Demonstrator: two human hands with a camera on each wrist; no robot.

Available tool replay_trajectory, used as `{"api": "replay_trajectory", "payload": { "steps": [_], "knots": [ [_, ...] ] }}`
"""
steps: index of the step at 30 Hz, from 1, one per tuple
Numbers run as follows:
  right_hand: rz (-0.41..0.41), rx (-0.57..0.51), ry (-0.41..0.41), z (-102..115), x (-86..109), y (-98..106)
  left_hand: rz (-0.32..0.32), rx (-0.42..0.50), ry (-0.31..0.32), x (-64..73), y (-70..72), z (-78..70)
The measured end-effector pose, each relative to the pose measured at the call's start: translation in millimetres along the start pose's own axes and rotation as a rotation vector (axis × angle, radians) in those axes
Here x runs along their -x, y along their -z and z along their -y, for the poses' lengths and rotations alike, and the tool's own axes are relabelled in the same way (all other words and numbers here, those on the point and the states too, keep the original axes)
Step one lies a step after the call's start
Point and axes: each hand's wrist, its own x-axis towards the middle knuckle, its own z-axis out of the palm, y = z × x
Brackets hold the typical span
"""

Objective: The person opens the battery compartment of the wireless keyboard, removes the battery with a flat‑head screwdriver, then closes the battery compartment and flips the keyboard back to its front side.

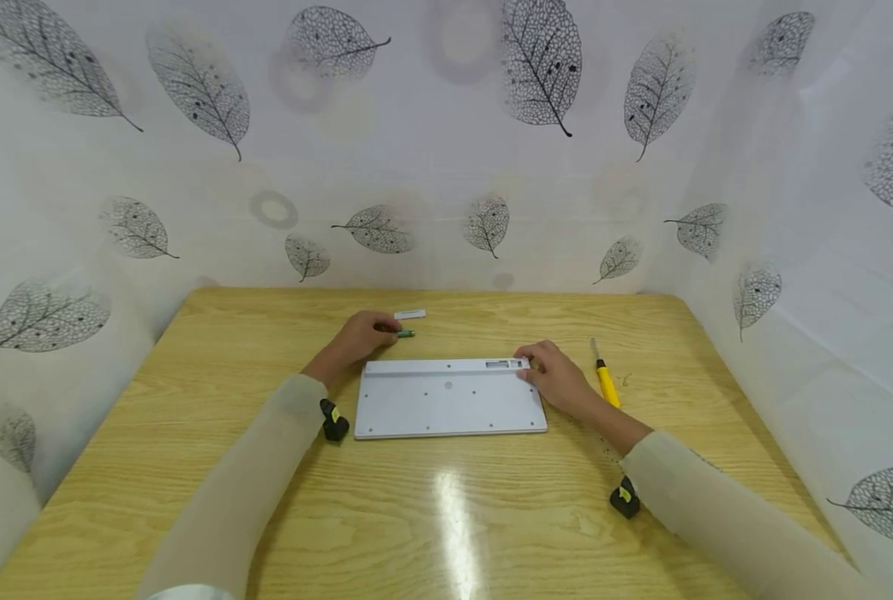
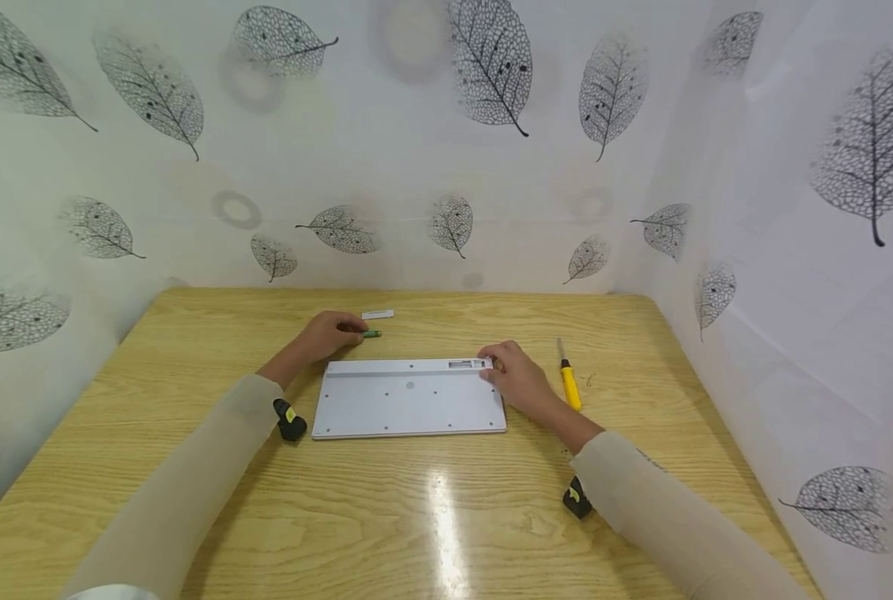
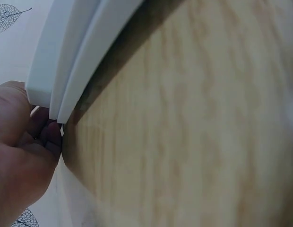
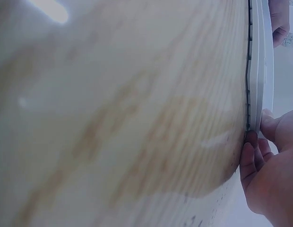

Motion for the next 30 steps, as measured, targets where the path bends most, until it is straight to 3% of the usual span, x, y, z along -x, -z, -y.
{"api": "replay_trajectory", "payload": {
  "steps": [8,15,24,30],
  "knots": [
    [-0.005,0.005,-0.014,-1,1.7,0,0.023,-0.009,-0.019,-1.6,0.0,0.4],
    [-0.010,-0.003,0.000,0,1.1,0,0.041,-0.011,-0.021,-4.6,11.6,0.3],
    [-0.005,-0.004,-0.004,-1,-0.2,-3,0.060,0.039,-0.018,-24.8,21.0,-7.9],
    [-0.015,0.012,0.009,-3,-1.4,-4,0.066,0.004,-0.012,-38.6,19.7,-12.4]
  ]
}}
